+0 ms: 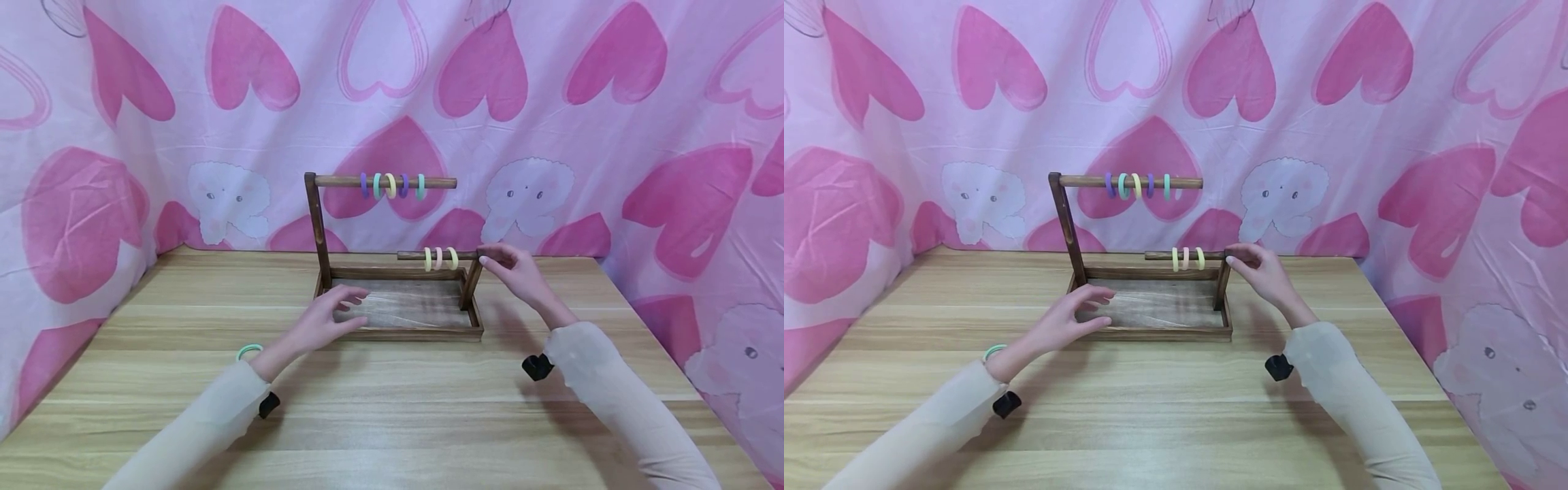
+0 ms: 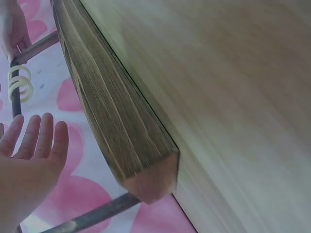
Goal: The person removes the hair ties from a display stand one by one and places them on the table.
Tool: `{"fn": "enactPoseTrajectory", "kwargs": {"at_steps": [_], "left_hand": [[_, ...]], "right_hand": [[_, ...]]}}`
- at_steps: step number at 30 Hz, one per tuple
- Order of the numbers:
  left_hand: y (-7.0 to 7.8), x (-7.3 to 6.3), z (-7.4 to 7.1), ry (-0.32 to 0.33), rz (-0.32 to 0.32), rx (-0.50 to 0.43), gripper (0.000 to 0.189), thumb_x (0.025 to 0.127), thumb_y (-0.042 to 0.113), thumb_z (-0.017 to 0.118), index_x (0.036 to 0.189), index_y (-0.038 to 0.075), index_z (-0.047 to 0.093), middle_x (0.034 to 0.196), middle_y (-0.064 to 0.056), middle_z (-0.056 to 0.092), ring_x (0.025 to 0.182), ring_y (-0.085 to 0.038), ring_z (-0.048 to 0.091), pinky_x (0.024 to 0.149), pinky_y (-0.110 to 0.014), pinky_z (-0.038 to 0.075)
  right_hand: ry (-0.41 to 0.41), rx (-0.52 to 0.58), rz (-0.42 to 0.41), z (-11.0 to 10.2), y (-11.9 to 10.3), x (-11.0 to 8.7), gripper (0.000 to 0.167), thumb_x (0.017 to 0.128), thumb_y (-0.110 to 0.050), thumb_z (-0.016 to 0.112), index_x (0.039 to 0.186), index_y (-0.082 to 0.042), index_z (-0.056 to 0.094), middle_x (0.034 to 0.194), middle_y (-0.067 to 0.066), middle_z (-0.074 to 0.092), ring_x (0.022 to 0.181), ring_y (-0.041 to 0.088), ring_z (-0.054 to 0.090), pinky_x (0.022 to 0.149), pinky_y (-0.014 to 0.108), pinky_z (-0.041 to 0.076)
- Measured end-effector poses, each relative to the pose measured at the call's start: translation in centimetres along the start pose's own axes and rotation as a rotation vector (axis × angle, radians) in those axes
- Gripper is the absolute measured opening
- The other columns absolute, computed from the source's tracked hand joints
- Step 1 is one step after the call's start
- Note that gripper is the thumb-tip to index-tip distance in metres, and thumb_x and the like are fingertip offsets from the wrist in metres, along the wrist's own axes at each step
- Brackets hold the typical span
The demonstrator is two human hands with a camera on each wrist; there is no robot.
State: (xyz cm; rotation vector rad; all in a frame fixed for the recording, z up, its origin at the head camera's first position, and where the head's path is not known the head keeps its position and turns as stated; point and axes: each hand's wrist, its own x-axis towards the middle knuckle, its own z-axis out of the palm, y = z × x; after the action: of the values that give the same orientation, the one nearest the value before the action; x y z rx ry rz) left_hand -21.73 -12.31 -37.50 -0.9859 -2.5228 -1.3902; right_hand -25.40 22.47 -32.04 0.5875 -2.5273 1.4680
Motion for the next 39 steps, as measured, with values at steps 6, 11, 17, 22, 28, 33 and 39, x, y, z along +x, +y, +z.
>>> {"fn": "enactPoseTrajectory", "kwargs": {"at_steps": [6,11,17,22,28,33,39], "left_hand": [[2.5,0.9,0.3,-0.006,-0.019,-0.074,0.04,0.08,0.004,0.064,0.116,-0.005,0.05,0.111,-0.017,0.051,0.101,-0.034,0.049,0.083,-0.045,0.04],[3.5,1.6,0.7,0.007,-0.078,-0.139,0.039,0.081,0.003,0.062,0.116,-0.005,0.049,0.113,-0.018,0.052,0.102,-0.035,0.049,0.084,-0.039,0.04],[1.8,2.6,2.1,0.043,-0.115,-0.218,0.046,0.08,0.008,0.065,0.121,-0.001,0.046,0.115,-0.016,0.05,0.102,-0.032,0.05,0.085,-0.041,0.039],[0.1,3.6,3.3,0.085,-0.118,-0.248,0.05,0.079,0.014,0.067,0.124,0.005,0.046,0.116,-0.01,0.05,0.104,-0.026,0.049,0.085,-0.045,0.038],[1.8,4.8,3.2,0.137,-0.129,-0.271,0.052,0.08,0.011,0.066,0.125,-0.001,0.042,0.117,-0.013,0.05,0.107,-0.028,0.047,0.086,-0.045,0.037],[3.8,5.5,2.9,0.15,-0.189,-0.323,0.054,0.08,0.009,0.065,0.127,-0.002,0.039,0.119,-0.019,0.048,0.109,-0.033,0.045,0.089,-0.043,0.036],[2.1,6.8,3.7,0.186,-0.227,-0.323,0.054,0.08,0.018,0.066,0.128,0.008,0.041,0.121,-0.008,0.049,0.11,-0.022,0.046,0.089,-0.037,0.037]], "right_hand": [[0.002,-0.004,-0.006,0.0,0.1,0.0,0.031,0.089,-0.012,0.053,0.115,0.006,0.053,0.107,0.02,0.057,0.089,0.012,0.055,0.074,0.019,0.042],[0.003,-0.004,-0.013,0.0,0.1,0.0,0.031,0.089,-0.011,0.053,0.114,0.007,0.053,0.107,0.02,0.057,0.091,0.017,0.055,0.074,0.019,0.042],[0.005,-0.011,-0.012,0.1,0.0,0.0,0.03,0.089,-0.011,0.053,0.114,0.006,0.054,0.107,0.02,0.057,0.092,0.019,0.055,0.074,0.019,0.042],[0.006,-0.011,-0.014,0.1,0.0,0.0,0.03,0.089,-0.011,0.053,0.114,0.005,0.054,0.107,0.02,0.057,0.092,0.019,0.055,0.074,0.019,0.042],[-0.002,-0.009,-0.013,0.0,0.1,0.0,0.031,0.089,-0.011,0.053,0.115,0.005,0.053,0.108,0.019,0.057,0.092,0.017,0.055,0.075,0.02,0.042],[0.001,-0.008,-0.009,0.0,0.2,0.1,0.031,0.089,-0.01,0.053,0.115,0.005,0.053,0.108,0.019,0.057,0.091,0.015,0.055,0.075,0.02,0.042],[0.0,-0.015,-0.002,0.0,0.1,0.1,0.031,0.089,-0.01,0.053,0.116,0.005,0.053,0.108,0.019,0.056,0.093,0.02,0.055,0.075,0.02,0.042]]}}
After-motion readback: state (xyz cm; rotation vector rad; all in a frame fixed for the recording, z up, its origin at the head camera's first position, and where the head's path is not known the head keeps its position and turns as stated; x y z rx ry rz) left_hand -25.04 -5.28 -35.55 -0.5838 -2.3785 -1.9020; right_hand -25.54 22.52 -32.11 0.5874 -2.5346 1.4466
